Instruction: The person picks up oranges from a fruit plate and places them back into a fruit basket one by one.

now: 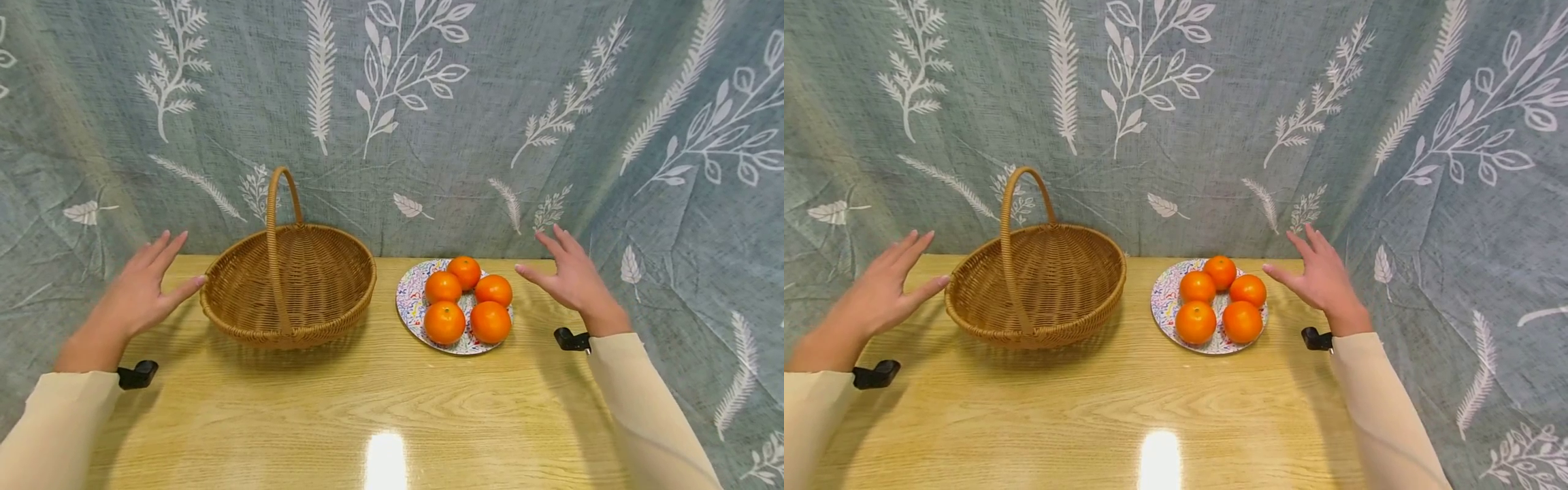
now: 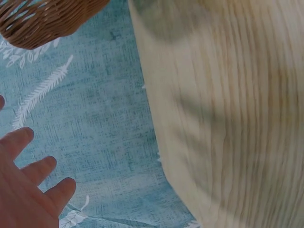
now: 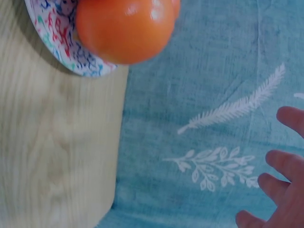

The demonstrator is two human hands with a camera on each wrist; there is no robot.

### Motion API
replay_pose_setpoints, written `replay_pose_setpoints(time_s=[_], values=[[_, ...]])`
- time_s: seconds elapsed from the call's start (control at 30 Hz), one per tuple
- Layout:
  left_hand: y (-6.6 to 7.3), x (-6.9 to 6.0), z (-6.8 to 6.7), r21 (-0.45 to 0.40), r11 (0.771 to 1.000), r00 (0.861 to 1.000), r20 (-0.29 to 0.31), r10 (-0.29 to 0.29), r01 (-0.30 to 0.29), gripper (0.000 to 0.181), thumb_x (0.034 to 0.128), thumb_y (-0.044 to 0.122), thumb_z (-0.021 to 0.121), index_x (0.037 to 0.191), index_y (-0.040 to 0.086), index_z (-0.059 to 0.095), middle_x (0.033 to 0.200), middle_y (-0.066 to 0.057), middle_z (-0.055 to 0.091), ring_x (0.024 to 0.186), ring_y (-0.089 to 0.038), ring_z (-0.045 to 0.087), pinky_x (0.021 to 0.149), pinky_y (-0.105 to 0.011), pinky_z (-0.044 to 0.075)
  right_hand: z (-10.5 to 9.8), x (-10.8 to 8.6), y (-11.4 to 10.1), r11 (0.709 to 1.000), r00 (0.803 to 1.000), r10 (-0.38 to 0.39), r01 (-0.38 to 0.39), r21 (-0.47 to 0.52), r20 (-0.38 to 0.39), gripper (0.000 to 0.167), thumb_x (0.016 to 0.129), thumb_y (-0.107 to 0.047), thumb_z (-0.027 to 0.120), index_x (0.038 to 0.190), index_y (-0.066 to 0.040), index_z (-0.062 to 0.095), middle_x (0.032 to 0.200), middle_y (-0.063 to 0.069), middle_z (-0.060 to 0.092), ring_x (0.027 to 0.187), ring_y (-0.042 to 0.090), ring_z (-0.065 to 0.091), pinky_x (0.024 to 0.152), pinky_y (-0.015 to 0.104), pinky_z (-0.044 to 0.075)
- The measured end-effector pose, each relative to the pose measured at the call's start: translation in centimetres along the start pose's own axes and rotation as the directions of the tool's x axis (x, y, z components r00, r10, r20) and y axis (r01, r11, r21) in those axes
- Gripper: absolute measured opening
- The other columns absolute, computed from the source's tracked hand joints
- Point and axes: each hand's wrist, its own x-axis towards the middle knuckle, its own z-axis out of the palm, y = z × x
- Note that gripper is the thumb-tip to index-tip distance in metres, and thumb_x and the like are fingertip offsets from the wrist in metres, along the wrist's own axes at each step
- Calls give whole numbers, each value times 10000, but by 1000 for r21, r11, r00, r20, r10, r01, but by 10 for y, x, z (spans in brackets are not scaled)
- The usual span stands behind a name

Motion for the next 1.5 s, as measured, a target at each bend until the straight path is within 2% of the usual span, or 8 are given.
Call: replay_pose_setpoints(time_s=[0.37, 0.63, 0.83, 1.07, 1.2, 1.27, 1.37, 1.5], values=[[2, -6, 9, -114, 993, 999, -43, -3, -2, 828, 1041, 414, 569, 1675, 214, 76, 1710, -214, 52, 1509, -578, 138, 1121, -807, 162, 18, -12, -9, 995, 999, -26, 30, 92, -42, 878, 952, -614, 624, 1634, -165, 302, 1729, 138, 77, 1551, 493, 142, 1147, 783, 213], [5, -8, 16, -180, 984, 996, -93, 0, -17, 766, 1042, 361, 569, 1667, 184, 165, 1640, -311, 237, 1462, -601, 242, 1149, -763, 203, 37, -24, -17, 977, 993, -67, 85, 197, -97, 829, 949, -507, 687, 1619, -166, 339, 1714, 158, 136, 1536, 510, 173, 1119, 800, 241], [10, -10, 19, -247, 969, 999, -36, -16, 6, 733, 1072, 348, 530, 1668, 160, 145, 1608, -342, 284, 1368, -633, 347, 1028, -768, 339, 54, -34, -22, 965, 993, -43, 69, 253, -105, 850, 908, -515, 740, 1611, -228, 358, 1723, 80, 141, 1560, 443, 168, 1139, 775, 254], [16, -10, 20, -352, 933, 997, 37, -65, 73, 708, 1095, 375, 479, 1669, 153, 130, 1618, -293, 316, 1361, -597, 403, 983, -744, 398, 70, -48, -24, 954, 988, -50, 91, 286, -146, 862, 883, -452, 791, 1593, -169, 393, 1693, 150, 205, 1531, 468, 225, 1135, 766, 270], [17, -10, 20, -354, 928, 992, 88, -88, 114, 718, 1096, 405, 470, 1666, 129, 133, 1618, -267, 336, 1358, -553, 432, 942, -615, 505, 77, -54, -26, 947, 989, -39, 82, 311, -143, 876, 864, -429, 818, 1590, -172, 399, 1681, 174, 219, 1525, 470, 236, 1130, 762, 285], [18, -10, 20, -375, 918, 989, 115, -93, 130, 726, 1093, 418, 473, 1665, 124, 137, 1622, -266, 328, 1370, -450, 489, 901, -389, 566, 80, -57, -28, 942, 988, -29, 77, 327, -150, 893, 845, -409, 839, 1588, -171, 402, 1675, 184, 226, 1524, 469, 240, 1134, 757, 288], [18, -9, 21, -442, 887, 988, 129, -85, 134, 727, 1095, 400, 477, 1659, 89, 139, 1611, -310, 308, 1207, -27, 616, 785, -92, 502, 84, -61, -32, 930, 986, -6, 67, 363, -165, 905, 816, -369, 871, 1570, -137, 427, 1660, 201, 246, 1518, 475, 249, 1140, 750, 290], [20, -10, 24, -523, 841, 989, 127, -80, 135, 712, 1102, 376, 467, 1652, 55, 149, 1590, -368, 281, 987, 297, 438, 763, -23, 486, 91, -66, -35, 912, 983, 22, 55, 407, -180, 885, 802, -326, 888, 1538, -78, 463, 1626, 218, 286, 1490, 461, 295, 1135, 711, 336]])
